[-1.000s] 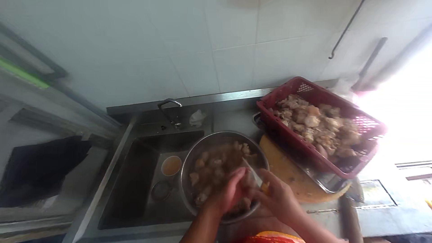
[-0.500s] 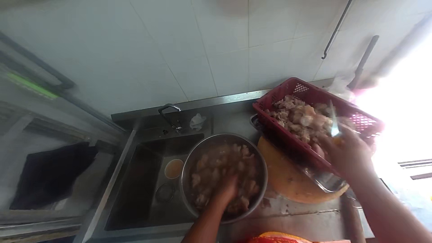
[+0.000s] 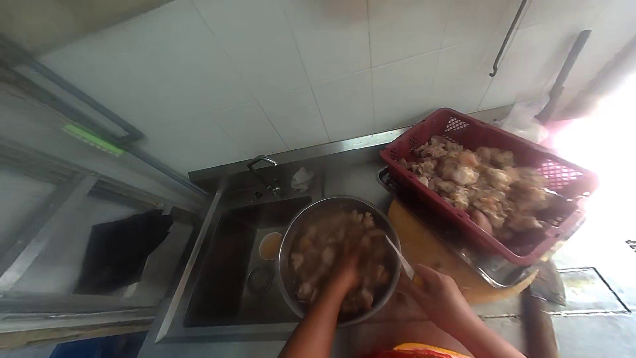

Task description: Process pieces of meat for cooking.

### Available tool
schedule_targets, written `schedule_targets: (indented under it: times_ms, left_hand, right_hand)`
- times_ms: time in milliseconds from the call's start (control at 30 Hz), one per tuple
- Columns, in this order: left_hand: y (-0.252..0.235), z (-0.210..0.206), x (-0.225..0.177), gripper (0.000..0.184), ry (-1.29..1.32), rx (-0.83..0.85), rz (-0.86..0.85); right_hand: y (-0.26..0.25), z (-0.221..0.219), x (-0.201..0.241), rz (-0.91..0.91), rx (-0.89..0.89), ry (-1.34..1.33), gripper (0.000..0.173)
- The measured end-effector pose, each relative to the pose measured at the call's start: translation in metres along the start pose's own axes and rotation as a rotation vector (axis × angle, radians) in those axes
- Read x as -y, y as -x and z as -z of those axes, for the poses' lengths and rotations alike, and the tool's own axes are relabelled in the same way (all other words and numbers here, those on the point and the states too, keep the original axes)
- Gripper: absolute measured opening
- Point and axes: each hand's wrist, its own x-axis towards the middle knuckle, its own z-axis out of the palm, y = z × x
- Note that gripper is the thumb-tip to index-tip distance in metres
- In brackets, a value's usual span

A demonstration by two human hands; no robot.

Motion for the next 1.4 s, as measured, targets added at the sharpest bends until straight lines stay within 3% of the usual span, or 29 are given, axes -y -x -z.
schedule_targets:
  times_ms: [67, 133, 233, 333, 367, 433, 500, 600, 700, 833, 1033, 1200, 1300, 1400]
  left_hand:
    - [-0.005, 0.000, 0.008, 0.052, 0.340, -0.064, 0.021]
    - [0.004, 0.010, 0.015, 0.035, 0.922, -0.102, 0.076]
    - [0.034, 0.037, 0.014, 0.037, 1.597, -0.091, 0.092]
    - [0.057, 0.054, 0.006, 0.045, 1.879, -0.029, -0.012]
    - [0.062, 0.058, 0.000, 0.045, 1.929, 0.007, -0.065]
    - [0.072, 0.063, -0.015, 0.045, 1.955, 0.078, -0.158]
    - [0.081, 0.066, -0.031, 0.043, 1.934, 0.166, -0.227]
    - [0.087, 0.067, -0.049, 0.049, 1.884, 0.325, -0.286]
    - [0.089, 0.073, -0.060, 0.053, 1.885, 0.331, -0.245]
    - [0.085, 0.065, -0.069, 0.047, 1.910, 0.273, -0.337]
    - [0.084, 0.061, -0.109, 0.050, 1.719, 0.333, -0.354]
    - [0.078, 0.058, -0.128, 0.045, 1.719, 0.484, -0.502]
    - [0.068, 0.068, -0.157, 0.041, 1.606, 0.357, -0.409]
    - [0.035, 0.091, -0.200, 0.047, 1.316, 0.211, -0.351]
  right_hand:
    - [0.002, 0.004, -0.003, 0.000, 0.002, 0.001, 0.025]
    - [0.005, 0.009, -0.008, -0.015, 0.004, 0.006, 0.026]
    - [0.005, 0.007, -0.010, -0.025, 0.031, -0.010, 0.025]
    - [-0.002, 0.000, 0.005, 0.009, 0.067, -0.090, 0.027]
    - [-0.005, -0.002, 0.012, 0.021, 0.073, -0.134, 0.036]
    - [-0.014, -0.005, 0.026, 0.027, 0.067, -0.199, 0.062]
    - [-0.024, -0.006, 0.034, 0.031, 0.072, -0.273, 0.074]
    - [-0.032, -0.003, 0.040, -0.021, 0.114, -0.497, 0.051]
    - [-0.026, 0.009, 0.033, -0.160, 0.197, -0.890, 0.036]
    - [-0.008, 0.028, 0.006, -0.241, 0.236, -1.224, 0.038]
    - [0.014, 0.051, -0.014, -0.216, 0.198, -1.358, 0.037]
    - [0.029, 0.079, -0.016, -0.076, 0.029, -1.245, 0.031]
    - [0.028, 0.114, -0.011, -0.134, -0.227, -0.967, 0.034]
    - [0.006, 0.159, -0.008, -0.165, -0.447, -0.609, 0.044]
